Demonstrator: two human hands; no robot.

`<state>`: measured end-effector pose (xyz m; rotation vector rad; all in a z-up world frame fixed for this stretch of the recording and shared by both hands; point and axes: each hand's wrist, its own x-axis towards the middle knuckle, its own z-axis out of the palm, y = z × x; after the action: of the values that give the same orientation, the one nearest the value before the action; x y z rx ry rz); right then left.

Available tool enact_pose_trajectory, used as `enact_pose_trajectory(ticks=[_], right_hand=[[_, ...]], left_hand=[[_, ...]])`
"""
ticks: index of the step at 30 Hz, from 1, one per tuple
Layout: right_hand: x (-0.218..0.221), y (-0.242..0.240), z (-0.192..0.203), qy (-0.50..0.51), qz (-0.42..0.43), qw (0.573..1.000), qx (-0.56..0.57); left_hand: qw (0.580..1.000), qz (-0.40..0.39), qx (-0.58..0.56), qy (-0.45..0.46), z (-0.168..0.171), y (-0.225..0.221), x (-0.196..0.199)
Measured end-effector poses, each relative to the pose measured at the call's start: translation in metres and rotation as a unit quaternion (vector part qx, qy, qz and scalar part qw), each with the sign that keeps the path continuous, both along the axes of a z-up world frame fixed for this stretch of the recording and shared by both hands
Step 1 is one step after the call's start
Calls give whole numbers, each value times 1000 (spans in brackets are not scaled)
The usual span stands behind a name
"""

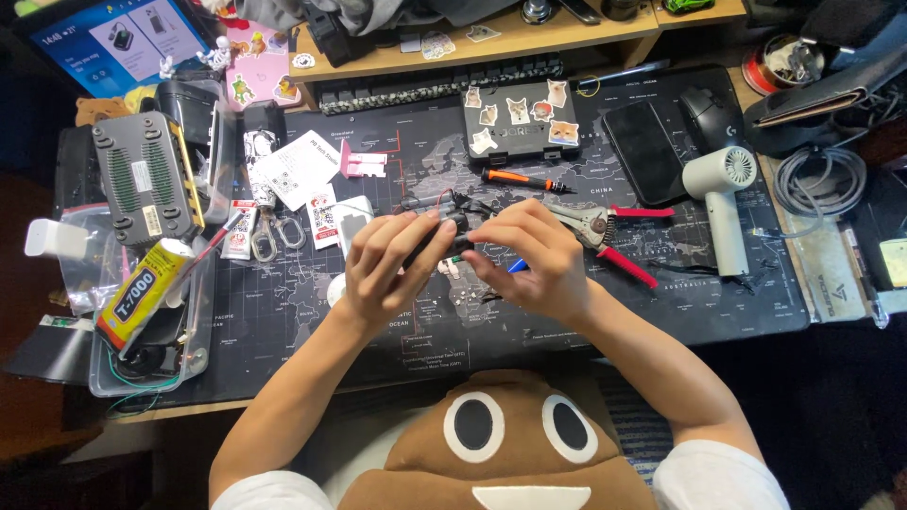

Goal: Assembling electronic components including a battery pack and circuit board into a housing.

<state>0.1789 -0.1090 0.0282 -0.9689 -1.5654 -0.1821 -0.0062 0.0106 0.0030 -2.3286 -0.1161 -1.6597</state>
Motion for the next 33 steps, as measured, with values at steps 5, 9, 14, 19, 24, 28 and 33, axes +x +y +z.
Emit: enact_pose_trajectory(ticks=[5, 9, 14, 19, 24, 28, 33], right_hand=[[2, 1, 8, -62, -51, 996, -43], [-1, 1, -1, -82, -103, 989, -61], [2, 2, -16, -72, -141, 981, -113], [-1, 7, -27, -94, -154, 976, -118], [1, 16, -35, -95, -135, 979, -116], [7, 21, -44, -95, -121, 982, -107], [13, 24, -44, -94, -116, 983, -109]], left_hand=[[995, 64, 67, 31, 3, 2, 1], [989, 94, 97, 53, 2, -2, -1], [980, 141, 127, 66, -9, -3, 3], [974, 174, 129, 70, -9, -9, 7], [974, 173, 124, 78, -10, -11, 8], [977, 167, 113, 74, -9, -13, 9], [978, 167, 108, 67, -17, -9, 9]])
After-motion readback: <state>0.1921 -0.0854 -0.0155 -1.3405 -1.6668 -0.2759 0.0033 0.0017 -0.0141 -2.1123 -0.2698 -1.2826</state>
